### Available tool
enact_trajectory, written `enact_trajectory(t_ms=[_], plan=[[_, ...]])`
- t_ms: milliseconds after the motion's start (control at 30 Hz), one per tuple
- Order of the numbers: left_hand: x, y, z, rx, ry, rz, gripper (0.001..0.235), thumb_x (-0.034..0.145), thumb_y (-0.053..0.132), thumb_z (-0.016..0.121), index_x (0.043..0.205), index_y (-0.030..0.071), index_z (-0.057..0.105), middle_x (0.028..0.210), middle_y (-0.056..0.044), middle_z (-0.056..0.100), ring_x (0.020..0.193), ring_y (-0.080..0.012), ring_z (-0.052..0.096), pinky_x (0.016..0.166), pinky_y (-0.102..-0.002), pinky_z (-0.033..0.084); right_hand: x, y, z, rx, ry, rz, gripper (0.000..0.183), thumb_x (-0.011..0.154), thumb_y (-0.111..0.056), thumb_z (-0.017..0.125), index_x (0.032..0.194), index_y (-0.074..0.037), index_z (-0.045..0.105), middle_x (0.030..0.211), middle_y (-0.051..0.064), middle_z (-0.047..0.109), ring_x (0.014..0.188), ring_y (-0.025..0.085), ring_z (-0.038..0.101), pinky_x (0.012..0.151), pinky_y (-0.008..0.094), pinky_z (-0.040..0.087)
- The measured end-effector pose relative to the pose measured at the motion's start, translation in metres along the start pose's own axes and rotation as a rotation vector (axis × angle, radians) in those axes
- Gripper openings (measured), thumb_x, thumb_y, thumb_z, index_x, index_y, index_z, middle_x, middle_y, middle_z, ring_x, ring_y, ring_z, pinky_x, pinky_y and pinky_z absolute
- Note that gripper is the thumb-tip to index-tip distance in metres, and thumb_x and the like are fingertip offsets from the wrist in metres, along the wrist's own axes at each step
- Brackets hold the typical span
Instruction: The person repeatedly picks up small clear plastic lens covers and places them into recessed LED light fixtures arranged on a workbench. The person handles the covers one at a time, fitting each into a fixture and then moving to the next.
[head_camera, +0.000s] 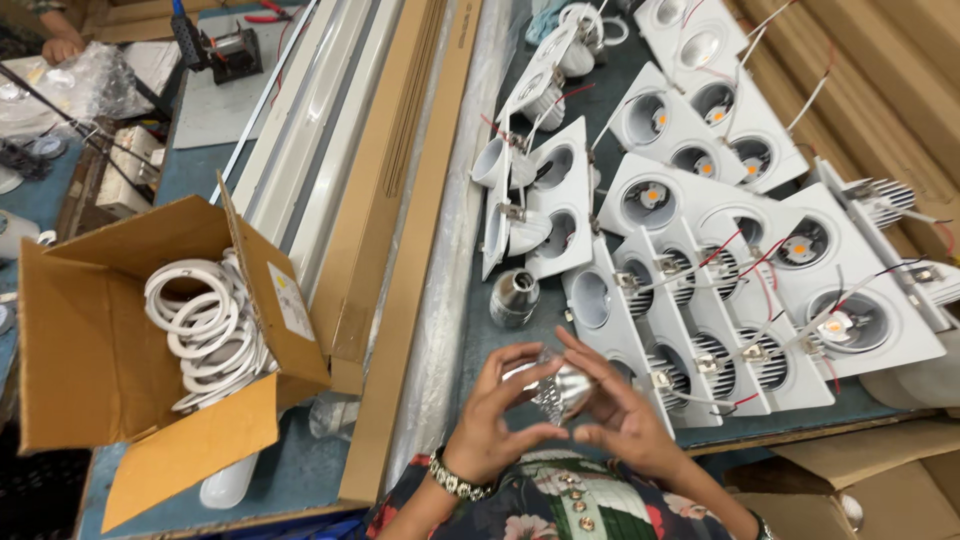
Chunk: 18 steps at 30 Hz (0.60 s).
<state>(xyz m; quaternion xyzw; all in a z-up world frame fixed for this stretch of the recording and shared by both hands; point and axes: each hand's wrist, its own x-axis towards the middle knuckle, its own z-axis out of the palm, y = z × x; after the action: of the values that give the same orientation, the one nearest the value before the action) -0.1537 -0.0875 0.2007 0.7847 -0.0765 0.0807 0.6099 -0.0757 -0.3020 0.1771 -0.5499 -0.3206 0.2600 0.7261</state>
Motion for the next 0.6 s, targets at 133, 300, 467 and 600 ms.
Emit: enact_trajectory(t_ms=[133,300,467,600], plan=[[0.003,0.0,0.004,0.349,0.018,0.203,0.074,0.07,0.01,0.091,0.137,0.024,0.065,0.145,-0.014,0.046,0.131,-0.0358,0.054,0.1,-0.041,0.059,-0.002,0.012,0.01,0.064,0.018,0.159,0.085,0.093,-0.021,0.072,0.16,-0.017,0.02,0.159,0.009,0.032,0.143,0.017,0.04,0.117,0.032,0.033],[0.009,-0.008,0.023,0.595,0.013,0.213,0.081,0.065,0.012,0.09,0.14,0.024,0.061,0.14,-0.014,0.049,0.122,-0.0396,0.051,0.097,-0.048,0.051,0.009,0.054,0.012,-0.018,0.325,0.203,0.06,0.095,-0.022,0.066,0.148,-0.002,0.046,0.141,0.013,0.055,0.13,0.019,0.051,0.109,0.034,0.04],[0.013,-0.036,0.037,-0.21,0.143,-0.177,0.085,0.075,0.016,0.085,0.148,0.009,0.042,0.142,-0.011,0.045,0.125,-0.0304,0.054,0.1,-0.04,0.053,0.009,0.063,0.011,0.083,0.435,0.092,0.053,0.103,-0.028,0.053,0.148,-0.003,0.042,0.143,0.015,0.056,0.131,0.022,0.052,0.111,0.036,0.04],[0.009,-0.061,0.047,-0.655,0.087,-0.203,0.063,0.098,0.016,0.07,0.152,0.001,0.042,0.145,-0.014,0.055,0.131,-0.0203,0.057,0.109,-0.033,0.048,0.013,0.051,0.014,-0.11,0.323,-0.114,0.051,0.108,-0.031,0.045,0.15,-0.002,0.04,0.166,0.015,0.037,0.148,0.022,0.039,0.12,0.035,0.029]])
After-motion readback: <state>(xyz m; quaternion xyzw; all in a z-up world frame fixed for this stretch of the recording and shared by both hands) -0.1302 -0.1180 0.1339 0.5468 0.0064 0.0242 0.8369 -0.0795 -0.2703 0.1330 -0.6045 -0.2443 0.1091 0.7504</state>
